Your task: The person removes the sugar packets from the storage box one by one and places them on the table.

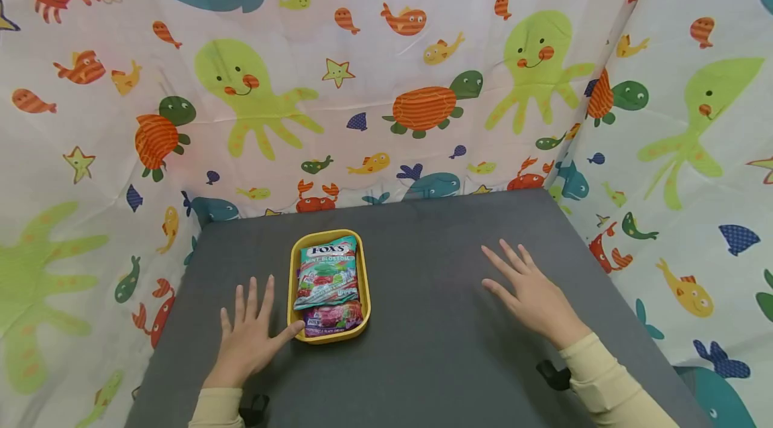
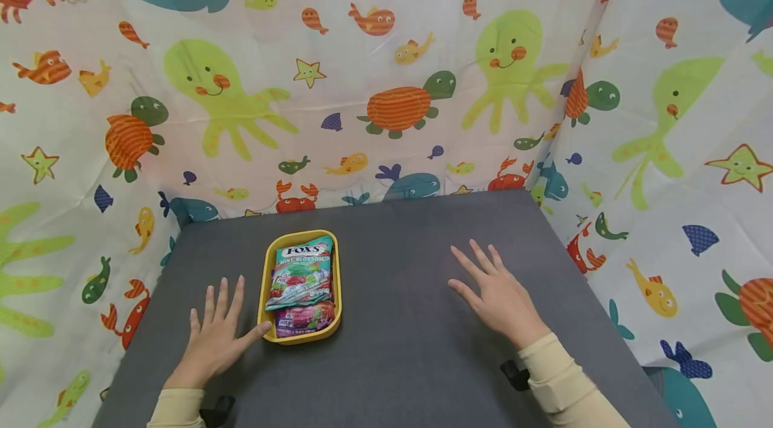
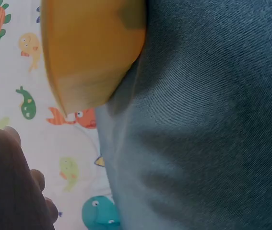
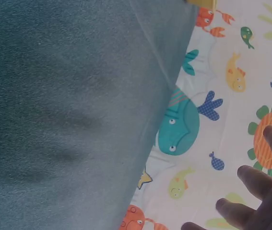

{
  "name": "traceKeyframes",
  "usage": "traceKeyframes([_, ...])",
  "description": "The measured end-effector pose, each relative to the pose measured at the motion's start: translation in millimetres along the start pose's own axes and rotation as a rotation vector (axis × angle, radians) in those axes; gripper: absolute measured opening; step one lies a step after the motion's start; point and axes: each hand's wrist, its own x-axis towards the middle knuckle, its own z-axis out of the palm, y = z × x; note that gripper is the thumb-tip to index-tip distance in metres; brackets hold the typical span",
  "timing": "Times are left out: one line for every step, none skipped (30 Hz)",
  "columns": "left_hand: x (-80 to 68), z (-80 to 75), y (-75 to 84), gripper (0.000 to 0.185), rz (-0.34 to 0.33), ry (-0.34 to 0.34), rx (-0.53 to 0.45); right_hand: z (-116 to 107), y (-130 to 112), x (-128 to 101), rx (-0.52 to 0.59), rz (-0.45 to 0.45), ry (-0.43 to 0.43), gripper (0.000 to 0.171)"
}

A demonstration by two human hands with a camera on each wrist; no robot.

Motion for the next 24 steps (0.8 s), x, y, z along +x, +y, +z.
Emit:
traceKeyframes([0.5, 1.4, -0.5, 0.109, -0.002, -0.006, -0.005, 0, -1, 1, 0.008, -0.001, 0.0, 0.072])
traceKeyframes([0.9, 2.5, -0.6, 0.109, -0.005, -0.01, -0.012, 0, -2, 2, 0.014, -0.001, 0.002, 0.072])
traceKeyframes([1.5, 3.8, -0.8, 0.109, -0.008, -0.013, -0.016, 0, -2, 2, 0.015, -0.003, 0.002, 0.072])
traceKeyframes([2.2, 5.3, -1.0, 0.109, -0.012, -0.02, -0.021, 0, -2, 3, 0.017, -0.002, 0.002, 0.072])
traceKeyframes([2.7, 6.6, -1.2, 0.109, -0.017, -0.03, -0.03, 0, -3, 4, 0.019, -0.004, 0.002, 0.072])
traceKeyframes([3.0, 8.1, -1.1, 0.109, -0.022, -0.044, -0.037, 0, -3, 4, 0.027, -0.003, 0.0, 0.072])
traceKeyframes([3.3, 9.5, -1.1, 0.108, -0.028, -0.061, -0.047, 0, -4, 5, 0.038, -0.002, 0.001, 0.073])
traceKeyframes([3.4, 11.0, -1.2, 0.108, -0.035, -0.081, -0.058, 0, -5, 6, 0.052, 0.0, 0.002, 0.073])
traceKeyframes([3.5, 12.6, -1.4, 0.107, -0.044, -0.101, -0.067, 0, -5, 7, 0.067, 0.001, 0.001, 0.074])
traceKeyframes([3.6, 13.9, -1.2, 0.107, -0.05, -0.123, -0.076, 0, -6, 7, 0.083, 0.007, 0.002, 0.075])
traceKeyframes([4.0, 15.1, -1.3, 0.107, -0.056, -0.144, -0.086, -1, -7, 7, 0.098, 0.012, 0.003, 0.077])
traceKeyframes([4.3, 16.4, -1.3, 0.106, -0.06, -0.163, -0.095, -1, -8, 8, 0.112, 0.017, 0.007, 0.078])
traceKeyframes([4.6, 17.4, -1.2, 0.106, -0.064, -0.179, -0.107, -2, -9, 8, 0.122, 0.021, 0.011, 0.078])
traceKeyframes([4.8, 18.2, -1.1, 0.106, -0.066, -0.191, -0.121, -2, -9, 8, 0.128, 0.024, 0.013, 0.078])
traceKeyframes([5.2, 19.1, -1.1, 0.105, -0.067, -0.201, -0.131, -2, -10, 8, 0.131, 0.026, 0.015, 0.078])
traceKeyframes([5.5, 19.9, -0.9, 0.106, -0.068, -0.208, -0.142, -2, -11, 9, 0.133, 0.027, 0.018, 0.078])
traceKeyframes([6.0, 20.9, -1.2, 0.105, -0.068, -0.215, -0.151, -2, -12, 9, 0.134, 0.027, 0.021, 0.078])
traceKeyframes([6.1, 21.7, -0.9, 0.105, -0.069, -0.219, -0.159, -2, -13, 9, 0.135, 0.026, 0.023, 0.078])
traceKeyframes([6.2, 22.7, -0.8, 0.105, -0.07, -0.224, -0.167, -2, -14, 10, 0.138, 0.026, 0.025, 0.077])
traceKeyframes([6.3, 23.8, -0.7, 0.105, -0.073, -0.228, -0.174, -2, -15, 10, 0.137, 0.024, 0.028, 0.077])
traceKeyframes([6.6, 25.1, -0.8, 0.105, -0.072, -0.233, -0.18, -1, -16, 11, 0.139, 0.024, 0.032, 0.077])
traceKeyframes([6.7, 26.2, -0.6, 0.105, -0.073, -0.237, -0.192, -1, -17, 12, 0.143, 0.022, 0.037, 0.077])
traceKeyframes([7.0, 27.5, -0.4, 0.105, -0.072, -0.242, -0.205, -1, -18, 12, 0.146, 0.02, 0.044, 0.076])
traceKeyframes([7.3, 28.6, 0.0, 0.105, -0.071, -0.248, -0.221, -1, -18, 13, 0.147, 0.017, 0.05, 0.076])
